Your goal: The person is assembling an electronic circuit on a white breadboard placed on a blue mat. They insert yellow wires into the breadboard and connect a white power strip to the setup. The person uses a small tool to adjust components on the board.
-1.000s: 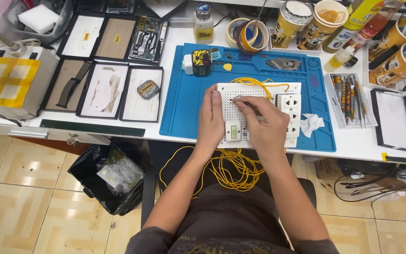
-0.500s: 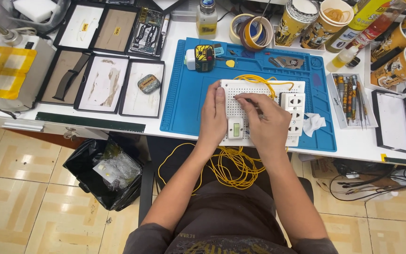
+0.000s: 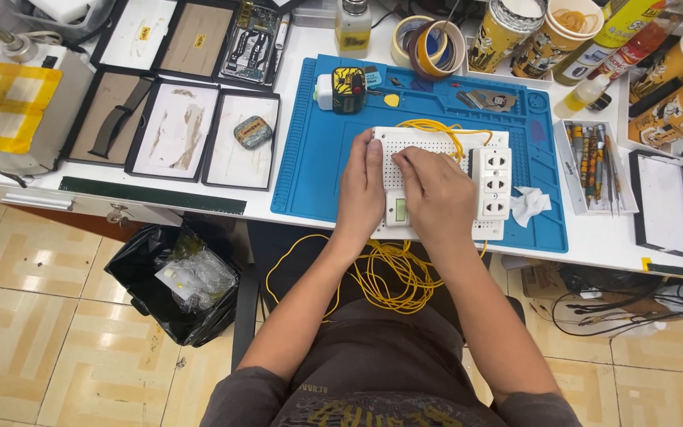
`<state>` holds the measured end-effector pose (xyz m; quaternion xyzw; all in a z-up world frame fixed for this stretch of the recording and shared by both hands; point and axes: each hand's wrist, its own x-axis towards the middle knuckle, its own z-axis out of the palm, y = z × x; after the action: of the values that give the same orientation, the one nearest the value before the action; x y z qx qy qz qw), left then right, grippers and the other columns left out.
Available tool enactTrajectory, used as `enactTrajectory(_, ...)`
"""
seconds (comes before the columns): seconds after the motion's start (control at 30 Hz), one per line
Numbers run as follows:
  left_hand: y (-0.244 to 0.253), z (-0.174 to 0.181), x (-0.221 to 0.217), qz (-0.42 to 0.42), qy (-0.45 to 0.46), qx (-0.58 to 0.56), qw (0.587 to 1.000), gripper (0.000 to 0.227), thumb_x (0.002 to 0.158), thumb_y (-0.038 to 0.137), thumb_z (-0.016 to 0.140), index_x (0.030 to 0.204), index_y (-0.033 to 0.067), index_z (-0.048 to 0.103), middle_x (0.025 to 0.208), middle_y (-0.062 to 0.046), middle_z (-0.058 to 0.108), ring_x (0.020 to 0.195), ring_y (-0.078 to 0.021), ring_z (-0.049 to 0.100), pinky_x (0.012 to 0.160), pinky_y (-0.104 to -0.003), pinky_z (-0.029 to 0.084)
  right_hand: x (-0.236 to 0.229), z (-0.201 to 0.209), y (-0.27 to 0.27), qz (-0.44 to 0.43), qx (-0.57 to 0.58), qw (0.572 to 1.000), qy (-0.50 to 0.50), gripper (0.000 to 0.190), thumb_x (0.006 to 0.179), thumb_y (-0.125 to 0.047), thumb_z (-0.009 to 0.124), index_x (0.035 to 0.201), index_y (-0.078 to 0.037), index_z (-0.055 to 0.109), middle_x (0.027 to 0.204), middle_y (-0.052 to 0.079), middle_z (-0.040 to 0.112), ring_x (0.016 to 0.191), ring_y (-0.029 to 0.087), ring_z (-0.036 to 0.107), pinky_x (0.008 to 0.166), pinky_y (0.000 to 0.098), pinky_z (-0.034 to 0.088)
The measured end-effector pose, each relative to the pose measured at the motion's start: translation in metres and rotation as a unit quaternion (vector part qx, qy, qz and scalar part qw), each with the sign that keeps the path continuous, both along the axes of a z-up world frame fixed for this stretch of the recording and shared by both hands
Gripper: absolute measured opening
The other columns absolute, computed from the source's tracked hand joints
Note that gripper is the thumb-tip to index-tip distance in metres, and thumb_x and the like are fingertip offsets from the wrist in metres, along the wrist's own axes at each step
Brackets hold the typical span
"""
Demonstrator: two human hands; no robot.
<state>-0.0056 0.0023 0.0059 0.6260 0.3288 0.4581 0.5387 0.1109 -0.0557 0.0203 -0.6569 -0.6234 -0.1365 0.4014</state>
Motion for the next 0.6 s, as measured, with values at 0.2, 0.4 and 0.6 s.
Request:
enactTrajectory(0.2,0.004,-0.007,0.003,0.009,0.011,0.005,1.000,0.063,0.123,0.049,0.031,0.160,0.0005,0.048,0.142,-0.041,0.065,0.138,-0.0626,0.059,0.110,-0.074,0.051,0.000,-0.006,0.003,0.008,0.004,1.000,-0.014,0.011,0.114,-0.012,0.076,0.106,-0.006,0.081,0.084,0.012,0.080,0.081,0.029,0.079,0.071,0.0330,0.062)
enactTrajectory(0.4,0.005,-0.008,0.004,0.015,0.017,0.005,1.000,0.063,0.123,0.051,0.032,0.159,0.0022,0.050,0.141,-0.040,0.066,0.138,-0.0620,0.060,0.109,-0.074,0.051,0.002,-0.005,0.006,0.010,0.004,1.000,-0.024,0.014,0.113,-0.013,0.077,0.101,-0.008,0.081,0.078,0.009,0.078,0.074,0.026,0.078,0.064,0.0294,0.059)
enactTrajectory(0.6,0.008,-0.010,0.006,0.015,0.025,-0.002,1.000,0.064,0.123,0.051,0.033,0.160,0.0015,0.050,0.144,-0.039,0.065,0.141,-0.0613,0.058,0.113,-0.073,0.049,0.004,-0.005,0.007,0.015,0.003,0.999,-0.034,0.015,0.114,-0.014,0.077,0.101,-0.007,0.081,0.075,0.011,0.076,0.070,0.026,0.075,0.061,0.0300,0.057)
